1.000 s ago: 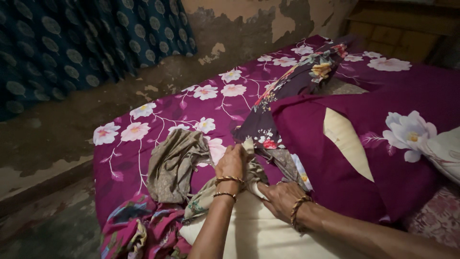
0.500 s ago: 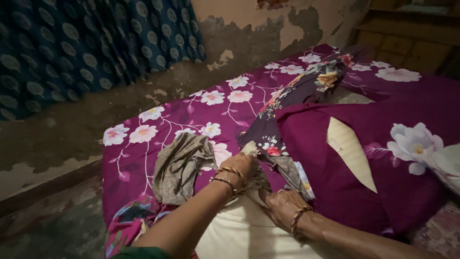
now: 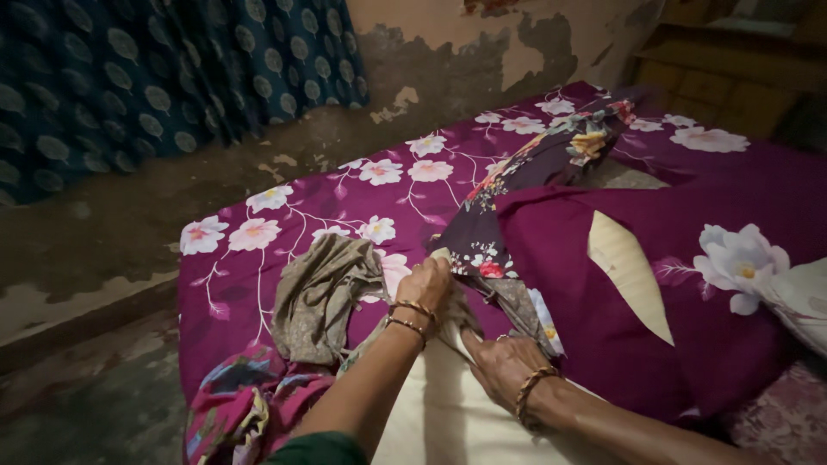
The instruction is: The person places a pillow on a bed and then puts a floral pillowcase onto it. They adjust the fabric and tuck the edges to fit the pillow.
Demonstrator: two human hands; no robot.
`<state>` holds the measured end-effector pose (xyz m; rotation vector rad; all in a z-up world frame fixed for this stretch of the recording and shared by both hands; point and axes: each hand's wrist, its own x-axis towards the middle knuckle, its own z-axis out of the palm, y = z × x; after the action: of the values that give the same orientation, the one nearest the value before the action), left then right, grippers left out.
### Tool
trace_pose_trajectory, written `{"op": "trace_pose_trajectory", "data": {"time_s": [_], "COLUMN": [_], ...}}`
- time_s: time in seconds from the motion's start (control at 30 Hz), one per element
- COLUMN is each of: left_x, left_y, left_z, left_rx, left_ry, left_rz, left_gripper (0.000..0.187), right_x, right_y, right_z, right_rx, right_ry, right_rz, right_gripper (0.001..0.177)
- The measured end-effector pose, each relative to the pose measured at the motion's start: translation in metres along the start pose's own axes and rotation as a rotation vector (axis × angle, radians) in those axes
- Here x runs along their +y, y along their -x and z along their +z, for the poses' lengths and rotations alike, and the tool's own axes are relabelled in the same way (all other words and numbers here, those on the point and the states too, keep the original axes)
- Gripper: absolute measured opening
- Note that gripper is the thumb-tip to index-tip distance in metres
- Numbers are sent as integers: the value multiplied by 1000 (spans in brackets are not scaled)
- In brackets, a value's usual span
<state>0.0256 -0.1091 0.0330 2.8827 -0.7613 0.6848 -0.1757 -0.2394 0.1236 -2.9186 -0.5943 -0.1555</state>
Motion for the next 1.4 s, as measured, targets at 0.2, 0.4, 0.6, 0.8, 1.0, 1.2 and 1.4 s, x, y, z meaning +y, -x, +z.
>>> {"op": "trace_pose_trajectory", "data": {"time_s": [0.2,0.4,0.6,0.8,1.0,1.2,1.4], "left_x": [-11,-132,-129,-27,-13,-6,6], "left_y": [-18,1,49,46,36,37,34], "left_z": [-32,-38,-31,-101,-90,-121,-121], "left_rx": [-18,-174,0,-206,-139,-41,-293], "left_ry": [-25,78,285,685,425,665,464], "left_rz": [-174,-446,-363,-259,-298,-162,1], "left_gripper": [27,27,45,57,28,37,55], "right_x": [-14,-11,3,6,3,2,8], "right_y": [4,33,26,20,24,25,22], "right_z": [-12,-14,-7,-3,-3,-1,2], "right_rx": [-119,28,-145,-172,-128,-44,-79], "right_ry": [39,-59,-12,16,-11,-69,-9], "right_rz": [54,-69,73,121,78,8,-7], "right_gripper": [62,59,54,54,56,51,62]}}
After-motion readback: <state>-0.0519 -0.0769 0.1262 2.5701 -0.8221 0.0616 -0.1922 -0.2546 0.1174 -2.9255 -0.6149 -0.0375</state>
